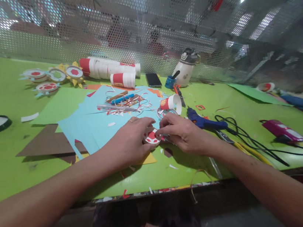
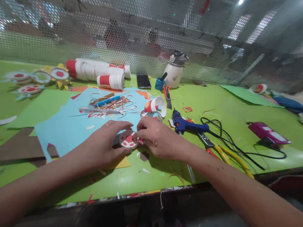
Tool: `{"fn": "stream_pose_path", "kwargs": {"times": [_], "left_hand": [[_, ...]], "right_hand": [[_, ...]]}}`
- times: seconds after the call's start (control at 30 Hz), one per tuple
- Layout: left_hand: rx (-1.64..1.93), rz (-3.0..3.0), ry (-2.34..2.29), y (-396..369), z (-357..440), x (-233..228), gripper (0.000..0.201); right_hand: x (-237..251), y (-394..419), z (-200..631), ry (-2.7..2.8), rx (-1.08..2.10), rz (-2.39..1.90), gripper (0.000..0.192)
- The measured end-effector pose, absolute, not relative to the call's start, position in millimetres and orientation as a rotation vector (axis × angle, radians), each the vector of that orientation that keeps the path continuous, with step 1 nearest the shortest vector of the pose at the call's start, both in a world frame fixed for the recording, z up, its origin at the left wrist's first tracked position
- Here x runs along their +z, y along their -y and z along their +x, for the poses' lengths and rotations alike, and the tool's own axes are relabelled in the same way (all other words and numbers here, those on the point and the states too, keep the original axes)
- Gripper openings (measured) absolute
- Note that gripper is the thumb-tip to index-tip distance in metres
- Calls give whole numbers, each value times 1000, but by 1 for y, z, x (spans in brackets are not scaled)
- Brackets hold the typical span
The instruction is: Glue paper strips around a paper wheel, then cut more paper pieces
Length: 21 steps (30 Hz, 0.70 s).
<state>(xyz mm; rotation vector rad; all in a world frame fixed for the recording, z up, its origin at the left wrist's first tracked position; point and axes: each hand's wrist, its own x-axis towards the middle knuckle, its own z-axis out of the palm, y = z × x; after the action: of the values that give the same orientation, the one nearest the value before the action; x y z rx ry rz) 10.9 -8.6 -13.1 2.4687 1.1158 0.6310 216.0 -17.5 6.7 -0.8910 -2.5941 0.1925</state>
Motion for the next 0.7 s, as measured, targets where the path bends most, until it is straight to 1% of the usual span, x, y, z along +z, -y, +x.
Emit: {"fn": "stream_pose_path", "kwargs": {"times": [0.37, 0.57, 0.7], "left_hand": [[687, 2478, -1110, 8, 11, -18, 42], [685, 2553, -1091, 9, 11, -18, 34], [664, 2579, -1103, 10, 12, -15, 35]], "right_hand": [[3, 16, 217, 2583, 102, -963, 31], [3, 19, 214, 2604, 58, -995, 29], [2, 24, 210, 2623, 26, -1030, 28]]}}
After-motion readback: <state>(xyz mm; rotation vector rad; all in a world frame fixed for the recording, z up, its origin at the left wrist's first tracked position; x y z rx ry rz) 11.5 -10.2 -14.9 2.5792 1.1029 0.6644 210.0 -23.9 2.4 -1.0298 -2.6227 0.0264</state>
